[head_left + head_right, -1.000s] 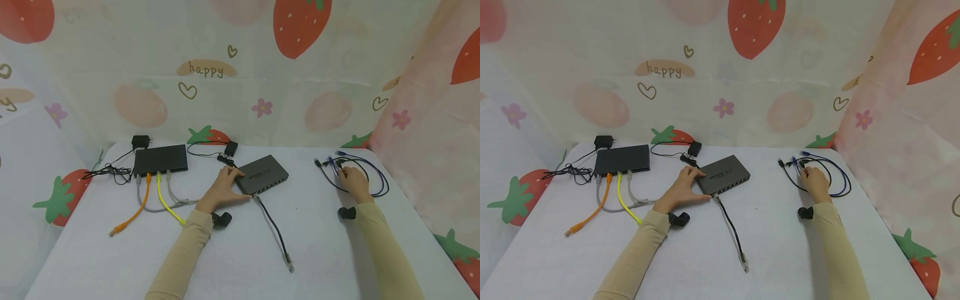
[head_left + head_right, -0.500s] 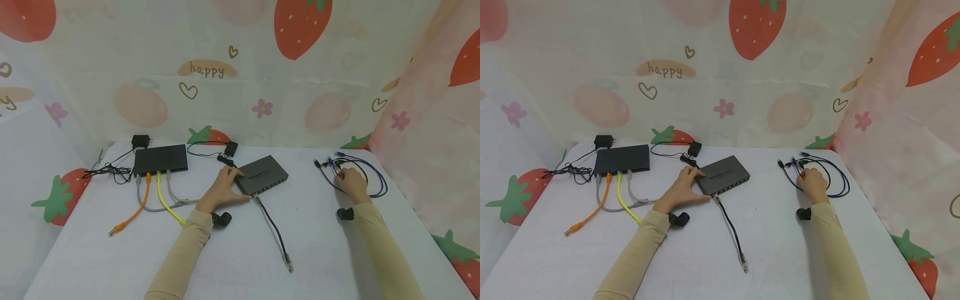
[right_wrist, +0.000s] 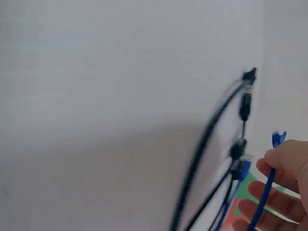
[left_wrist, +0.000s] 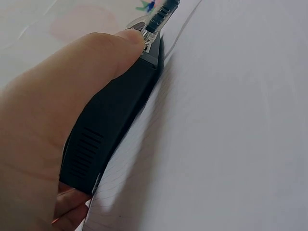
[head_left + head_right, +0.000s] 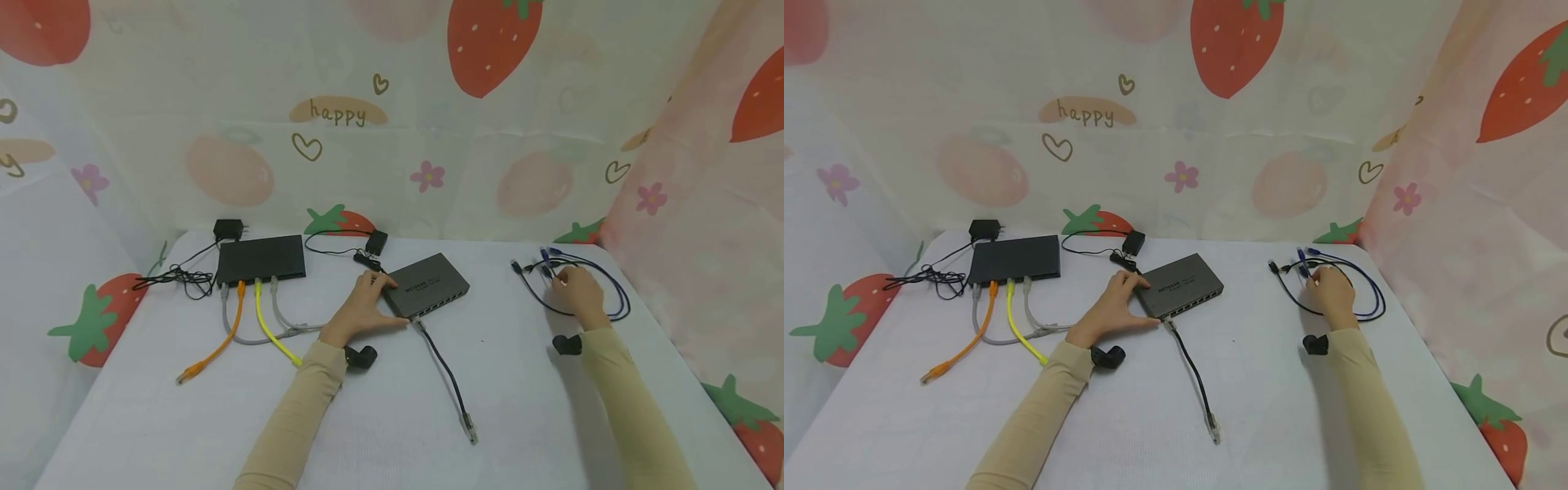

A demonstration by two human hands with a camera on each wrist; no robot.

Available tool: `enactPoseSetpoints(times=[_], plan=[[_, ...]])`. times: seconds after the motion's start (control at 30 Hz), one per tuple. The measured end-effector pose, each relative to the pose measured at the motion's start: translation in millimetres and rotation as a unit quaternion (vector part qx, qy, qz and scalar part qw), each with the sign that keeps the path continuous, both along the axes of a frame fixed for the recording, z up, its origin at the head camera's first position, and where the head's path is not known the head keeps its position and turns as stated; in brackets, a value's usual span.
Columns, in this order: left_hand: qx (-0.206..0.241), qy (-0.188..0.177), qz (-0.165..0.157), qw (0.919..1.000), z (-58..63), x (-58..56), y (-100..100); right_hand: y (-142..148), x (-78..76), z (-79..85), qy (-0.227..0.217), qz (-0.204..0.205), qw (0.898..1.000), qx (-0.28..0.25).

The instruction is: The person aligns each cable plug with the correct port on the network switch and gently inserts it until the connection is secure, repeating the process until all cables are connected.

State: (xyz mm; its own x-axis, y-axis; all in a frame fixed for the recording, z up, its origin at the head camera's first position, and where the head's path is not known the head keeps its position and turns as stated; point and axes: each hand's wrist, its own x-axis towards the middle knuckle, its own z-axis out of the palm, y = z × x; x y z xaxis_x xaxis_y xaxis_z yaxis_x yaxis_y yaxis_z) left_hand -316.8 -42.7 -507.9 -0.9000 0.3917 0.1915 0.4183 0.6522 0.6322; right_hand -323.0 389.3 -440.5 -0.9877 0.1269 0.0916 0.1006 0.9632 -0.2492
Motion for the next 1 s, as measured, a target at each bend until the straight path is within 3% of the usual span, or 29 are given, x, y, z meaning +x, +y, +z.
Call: enactPoseSetpoints(times=[0.23,0.33,0.57,0.73,1.0], plan=[[0.001,0.008,-0.001,1.0000,-0.4,-1.3,0,-5,6.2,17.7,0.108,0.017,0.993,-0.033],[0.001,0.010,-0.001,1.0000,-0.8,-1.5,0,-7,8.6,22.2,0.135,0.013,0.990,-0.045],[-0.003,0.001,0.001,1.0000,-0.9,-0.2,1,-3,13.0,33.1,0.150,-0.028,0.984,-0.092],[-0.009,-0.001,0.003,1.0000,-1.3,-0.4,1,2,16.2,43.9,0.200,-0.048,0.971,-0.123],[-0.004,0.009,0.002,1.0000,-0.9,-1.3,1,1,29.0,58.3,0.215,-0.064,0.958,-0.181]])
